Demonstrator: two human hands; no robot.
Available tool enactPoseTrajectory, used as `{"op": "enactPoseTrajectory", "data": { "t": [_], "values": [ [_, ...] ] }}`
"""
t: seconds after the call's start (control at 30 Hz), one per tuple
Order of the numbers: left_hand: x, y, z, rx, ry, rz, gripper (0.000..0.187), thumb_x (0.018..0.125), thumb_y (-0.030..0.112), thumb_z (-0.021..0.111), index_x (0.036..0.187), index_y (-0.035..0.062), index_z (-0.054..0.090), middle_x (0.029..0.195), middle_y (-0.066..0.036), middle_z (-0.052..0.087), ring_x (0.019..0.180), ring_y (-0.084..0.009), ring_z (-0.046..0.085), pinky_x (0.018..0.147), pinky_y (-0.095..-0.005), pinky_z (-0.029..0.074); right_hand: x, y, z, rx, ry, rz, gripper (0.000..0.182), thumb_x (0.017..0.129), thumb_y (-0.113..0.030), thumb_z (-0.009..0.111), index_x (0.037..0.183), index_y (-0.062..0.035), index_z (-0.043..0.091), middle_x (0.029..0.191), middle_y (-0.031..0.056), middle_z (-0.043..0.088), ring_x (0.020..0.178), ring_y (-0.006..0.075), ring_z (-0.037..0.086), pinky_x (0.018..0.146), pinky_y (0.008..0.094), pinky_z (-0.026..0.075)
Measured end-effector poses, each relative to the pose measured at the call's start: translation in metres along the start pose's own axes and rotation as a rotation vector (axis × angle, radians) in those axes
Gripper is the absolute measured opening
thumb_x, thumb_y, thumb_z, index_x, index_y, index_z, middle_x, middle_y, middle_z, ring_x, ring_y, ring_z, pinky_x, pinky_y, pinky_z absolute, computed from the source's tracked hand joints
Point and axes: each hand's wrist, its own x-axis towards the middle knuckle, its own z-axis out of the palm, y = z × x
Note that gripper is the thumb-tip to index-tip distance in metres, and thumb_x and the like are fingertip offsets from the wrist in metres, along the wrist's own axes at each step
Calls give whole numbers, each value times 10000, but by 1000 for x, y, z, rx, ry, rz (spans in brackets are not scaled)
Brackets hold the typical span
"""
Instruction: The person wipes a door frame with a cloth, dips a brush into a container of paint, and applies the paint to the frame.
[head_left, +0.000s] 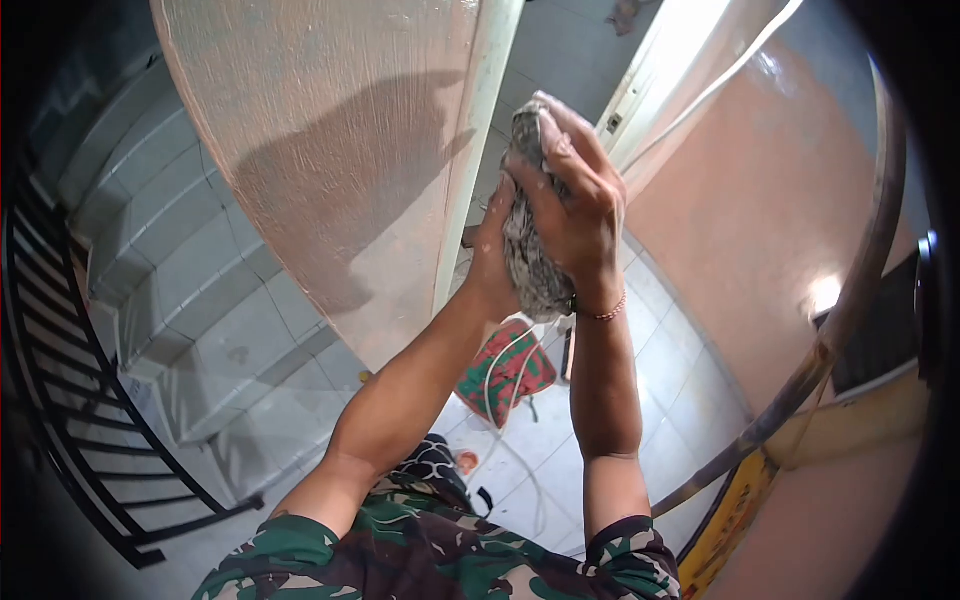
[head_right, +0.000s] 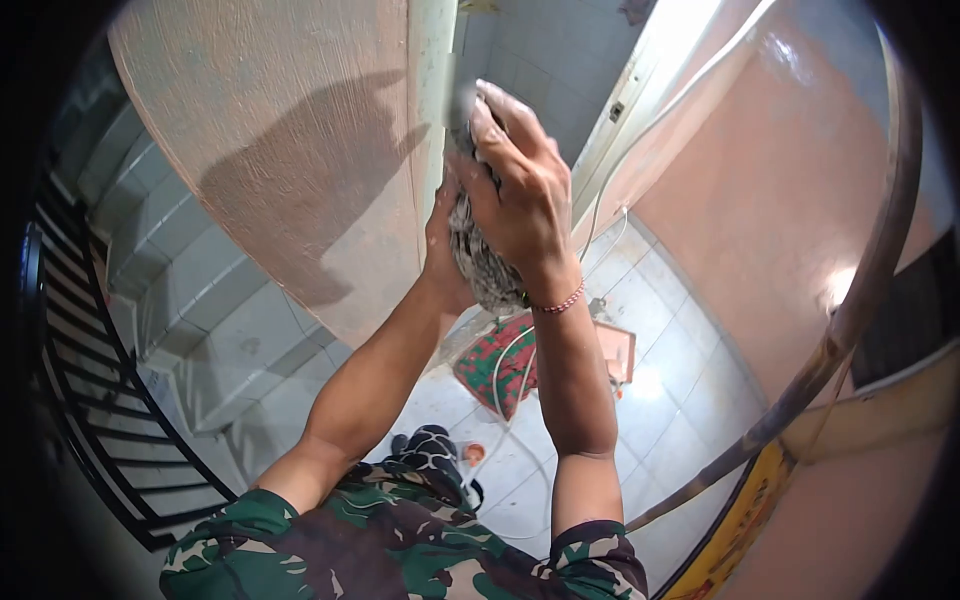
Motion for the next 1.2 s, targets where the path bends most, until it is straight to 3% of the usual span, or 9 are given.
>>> {"op": "enactPoseTrajectory", "data": {
  "t": [0.2, 0.27, 0.43, 0.53, 0.6, 0.8, 0.97, 1.03, 1.2],
  "values": [
    [35, -6, 15, -51, 11, 218, 482, 914, 469, 367, 1255, 132, 417, 1147, -58, 534, 1055, -160, 537, 905, -319, 451, 45, 16, -4, -212, -115, -203, 404, 689, -54, 688, 1084, -48, 603, 1062, 144, 589, 921, 307, 590, 793, 359, 478],
    [31, -4, 26, 97, 170, 267, 469, 930, 451, 328, 1253, 125, 420, 1156, -65, 540, 1051, -179, 547, 907, -332, 460, 52, 17, 0, -315, -133, -282, 444, 670, -128, 668, 1101, -109, 561, 1073, 86, 568, 940, 248, 557, 774, 348, 422],
    [33, 6, 19, 71, 126, 233, 399, 941, 357, 374, 1268, 129, 365, 1138, -59, 526, 1016, -160, 555, 861, -318, 476, 57, 23, 18, 33, 90, -54, 162, 724, -188, 692, 795, -50, 643, 854, 79, 622, 705, 239, 600, 667, 336, 448],
    [26, 9, 17, 136, 182, 243, 369, 944, 330, 379, 1248, 120, 380, 1111, -59, 539, 997, -159, 563, 845, -315, 484, 51, 18, 22, 158, 56, 131, 153, 713, -154, 682, 818, -49, 642, 776, 99, 617, 679, 257, 598, 652, 341, 457],
    [24, 10, 20, 179, 253, 255, 381, 945, 360, 363, 1176, 76, 471, 1096, -68, 578, 991, -172, 577, 868, -333, 478, 54, 14, 25, 200, 84, 132, 149, 704, -139, 675, 811, -42, 639, 760, 106, 615, 676, 269, 600, 640, 346, 461],
    [29, 18, 42, 156, 216, 305, 357, 945, 347, 365, 1148, 74, 474, 1026, -64, 585, 945, -157, 581, 834, -328, 487, 80, 8, 23, 196, 180, 2, 123, 679, -110, 659, 758, -21, 626, 707, 124, 599, 652, 311, 589, 603, 369, 464],
    [28, 23, 45, 184, 255, 286, 369, 957, 345, 325, 1151, 65, 468, 1050, -70, 578, 936, -166, 583, 844, -337, 482, 87, -4, 24, 65, 128, -32, 113, 715, -130, 646, 771, -31, 638, 734, 111, 611, 640, 287, 596, 611, 327, 466],
    [26, 19, 36, 172, 283, 280, 372, 961, 342, 310, 1151, 63, 467, 1053, -73, 577, 932, -167, 583, 846, -338, 482, 76, 5, 35, -27, 143, -50, 93, 685, -99, 620, 742, -40, 576, 693, 98, 551, 656, 281, 556, 605, 378, 407],
    [17, 12, 31, 207, 302, 319, 408, 965, 369, 282, 1187, 68, 445, 1091, -76, 564, 981, -165, 571, 859, -327, 480, 54, 11, 43, -8, 143, -78, 93, 681, -91, 602, 758, -58, 562, 721, 89, 537, 664, 273, 541, 613, 373, 401]
  ]
}}
